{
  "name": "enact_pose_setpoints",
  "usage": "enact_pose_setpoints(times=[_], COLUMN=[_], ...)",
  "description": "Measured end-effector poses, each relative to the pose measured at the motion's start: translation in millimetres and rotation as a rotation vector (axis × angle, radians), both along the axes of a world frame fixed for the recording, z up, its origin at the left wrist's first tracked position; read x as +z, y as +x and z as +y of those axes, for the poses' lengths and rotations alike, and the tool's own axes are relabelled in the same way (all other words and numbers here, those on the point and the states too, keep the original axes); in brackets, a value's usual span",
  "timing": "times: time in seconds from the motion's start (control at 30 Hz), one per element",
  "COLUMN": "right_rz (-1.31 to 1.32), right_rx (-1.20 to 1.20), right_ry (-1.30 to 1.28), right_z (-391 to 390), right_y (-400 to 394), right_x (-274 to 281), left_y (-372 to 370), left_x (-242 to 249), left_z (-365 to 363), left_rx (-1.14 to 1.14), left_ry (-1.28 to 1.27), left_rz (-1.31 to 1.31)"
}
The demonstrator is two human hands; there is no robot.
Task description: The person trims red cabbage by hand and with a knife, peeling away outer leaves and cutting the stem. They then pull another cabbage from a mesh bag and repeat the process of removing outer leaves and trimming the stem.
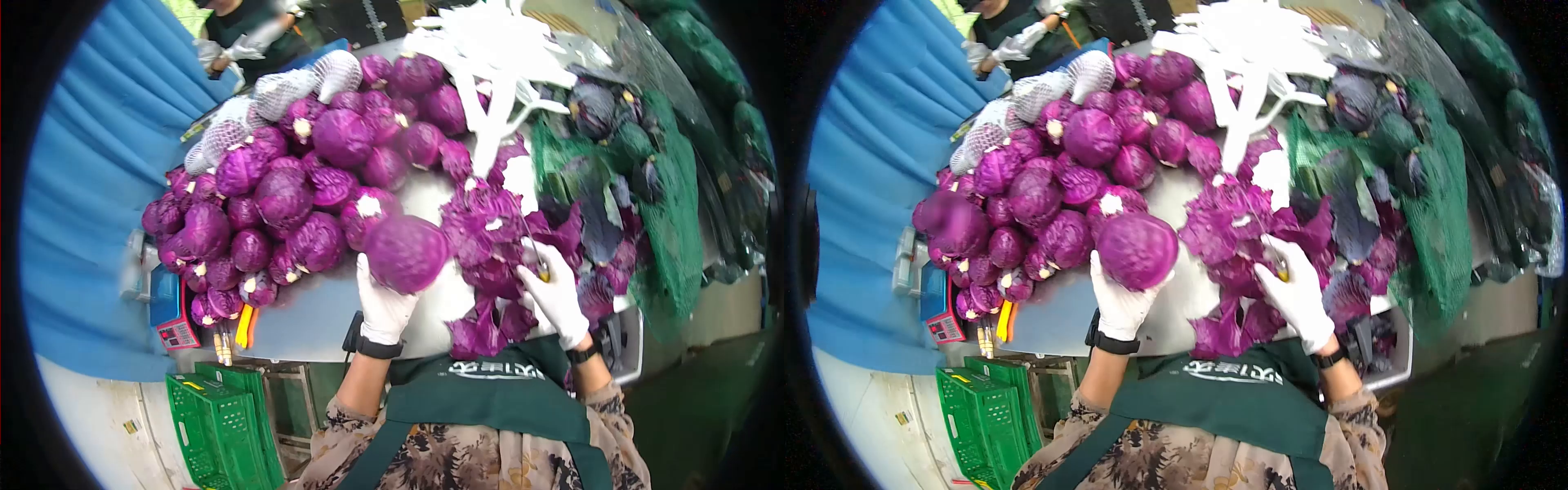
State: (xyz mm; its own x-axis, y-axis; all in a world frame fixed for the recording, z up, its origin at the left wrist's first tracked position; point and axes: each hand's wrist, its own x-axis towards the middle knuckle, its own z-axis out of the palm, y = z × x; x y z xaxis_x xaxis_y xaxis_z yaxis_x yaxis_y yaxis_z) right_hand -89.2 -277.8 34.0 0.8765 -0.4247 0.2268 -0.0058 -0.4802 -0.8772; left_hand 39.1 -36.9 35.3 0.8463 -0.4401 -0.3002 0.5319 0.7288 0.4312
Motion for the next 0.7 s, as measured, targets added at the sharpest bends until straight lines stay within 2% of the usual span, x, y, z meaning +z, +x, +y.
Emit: enact_pose_setpoints(times=[0.03, 0.1, 0.13, 0.17, 0.23, 0.3, 0.37, 0.4, 0.47, 0.53, 0.57, 0.6, 0.63, 0.67, 0.7], right_rz=[-0.025, 0.159, 0.186, 0.214, 0.237, 0.247, 0.262, 0.273, 0.284, 0.251, 0.263, 0.313, 0.206, 0.091, 0.430], right_rx=[0.010, 0.040, 0.049, 0.058, 0.041, 0.034, 0.055, 0.063, 0.048, 0.088, 0.084, 0.150, 0.194, 0.218, 0.227], right_ry=[0.099, 0.367, 0.406, 0.445, 0.421, 0.579, 0.639, 0.618, 0.607, 0.457, 0.442, 0.320, -0.035, -0.232, 0.604], right_z=[1.2, 5.4, 7.1, 8.1, 4.1, 2.0, -1.0, -2.8, -3.8, 1.5, 8.1, 5.0, 2.9, 3.9, 15.9], right_y=[0.2, -6.2, -7.7, -8.8, -10.4, -12.7, -13.0, -12.4, -10.8, -10.4, -9.9, -11.0, -12.7, -14.3, -20.5], right_x=[-3.4, 6.3, 10.8, 12.5, -2.2, -4.0, -0.8, -2.8, -9.3, -15.4, -6.2, -10.1, -21.5, -25.5, 5.2], left_y=[7.2, 22.9, 40.0, 61.0, 88.7, 126.3, 150.0, 192.9, 224.0, 248.5, 256.5, 259.0, 252.4, 257.9, 260.3], left_x=[7.7, 21.9, 28.3, 34.4, 77.1, 107.6, 136.7, 121.6, 127.0, 118.0, 109.8, 105.0, 110.1, 108.1, 103.8], left_z=[2.7, 12.2, 17.1, 24.7, 30.2, 32.5, 27.8, 40.7, 40.5, 45.5, 50.1, 54.2, 53.6, 59.1, 60.5], left_rx=[0.020, 0.056, 0.095, 0.127, 0.213, 0.343, 0.424, 0.570, 0.644, 0.704, 0.663, 0.519, 0.378, 0.267, 0.263], left_ry=[-0.010, 0.221, 0.217, 0.316, 0.570, 0.811, 0.969, 1.227, 1.477, 1.792, 2.052, 2.214, 2.333, 2.355, 2.336], left_rz=[-0.027, -0.349, -0.426, -0.541, -0.642, -0.844, -0.930, -1.159, -1.301, -1.495, -1.512, -1.478, -1.424, -1.562, -1.613])
